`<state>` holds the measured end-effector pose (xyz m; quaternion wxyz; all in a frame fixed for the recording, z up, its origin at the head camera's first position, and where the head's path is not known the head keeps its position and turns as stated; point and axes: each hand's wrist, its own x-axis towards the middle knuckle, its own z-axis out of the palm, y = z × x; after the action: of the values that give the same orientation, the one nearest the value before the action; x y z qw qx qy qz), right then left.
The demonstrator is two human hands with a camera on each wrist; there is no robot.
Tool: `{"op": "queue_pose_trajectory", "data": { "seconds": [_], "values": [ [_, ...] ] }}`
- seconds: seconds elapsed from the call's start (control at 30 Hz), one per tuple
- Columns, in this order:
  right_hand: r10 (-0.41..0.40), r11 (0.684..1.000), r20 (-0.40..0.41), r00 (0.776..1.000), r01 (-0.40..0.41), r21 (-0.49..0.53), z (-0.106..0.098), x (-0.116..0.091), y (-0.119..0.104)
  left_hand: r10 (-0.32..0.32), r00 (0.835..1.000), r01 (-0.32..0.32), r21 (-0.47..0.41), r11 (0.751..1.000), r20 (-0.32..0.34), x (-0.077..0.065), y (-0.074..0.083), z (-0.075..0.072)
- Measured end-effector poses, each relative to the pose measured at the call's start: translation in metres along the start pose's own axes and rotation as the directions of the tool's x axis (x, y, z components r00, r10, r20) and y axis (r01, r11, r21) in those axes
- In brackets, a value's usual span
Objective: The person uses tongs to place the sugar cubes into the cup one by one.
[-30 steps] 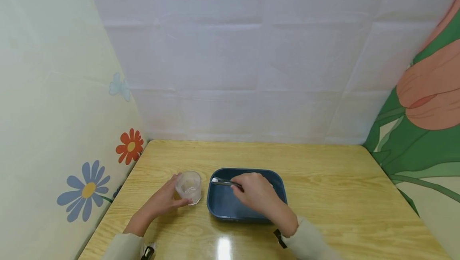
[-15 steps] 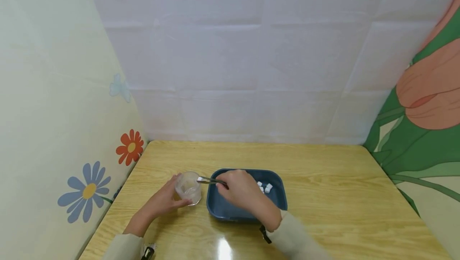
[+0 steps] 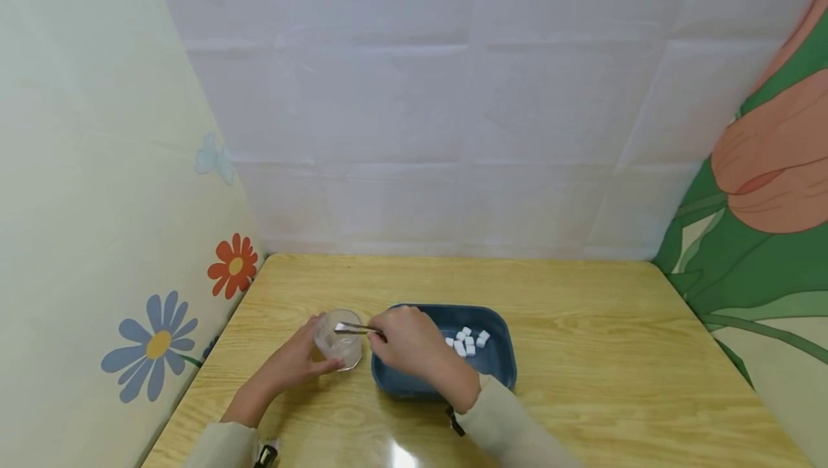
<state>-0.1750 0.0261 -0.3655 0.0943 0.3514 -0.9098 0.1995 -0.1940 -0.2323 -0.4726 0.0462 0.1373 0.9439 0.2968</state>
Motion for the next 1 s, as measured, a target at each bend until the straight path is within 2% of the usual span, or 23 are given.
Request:
{"op": "queue_pose_trajectory", "data": {
  "seconds": [0.43, 1.0],
  "values": [
    [0.028, 1.000, 0.047, 0.998, -0.028, 0.004, 0.012, 0.009, -0.007, -0.036, 0.999, 0.037, -0.026, 0.999, 0.013, 0.001, 0.004, 0.000],
    [0.048, 0.999, 0.067, 0.997, -0.049, 0.014, 0.022, 0.016, -0.006, -0.010, 1.000, 0.010, -0.022, 1.000, 0.007, -0.001, 0.005, -0.001]
  ]
}}
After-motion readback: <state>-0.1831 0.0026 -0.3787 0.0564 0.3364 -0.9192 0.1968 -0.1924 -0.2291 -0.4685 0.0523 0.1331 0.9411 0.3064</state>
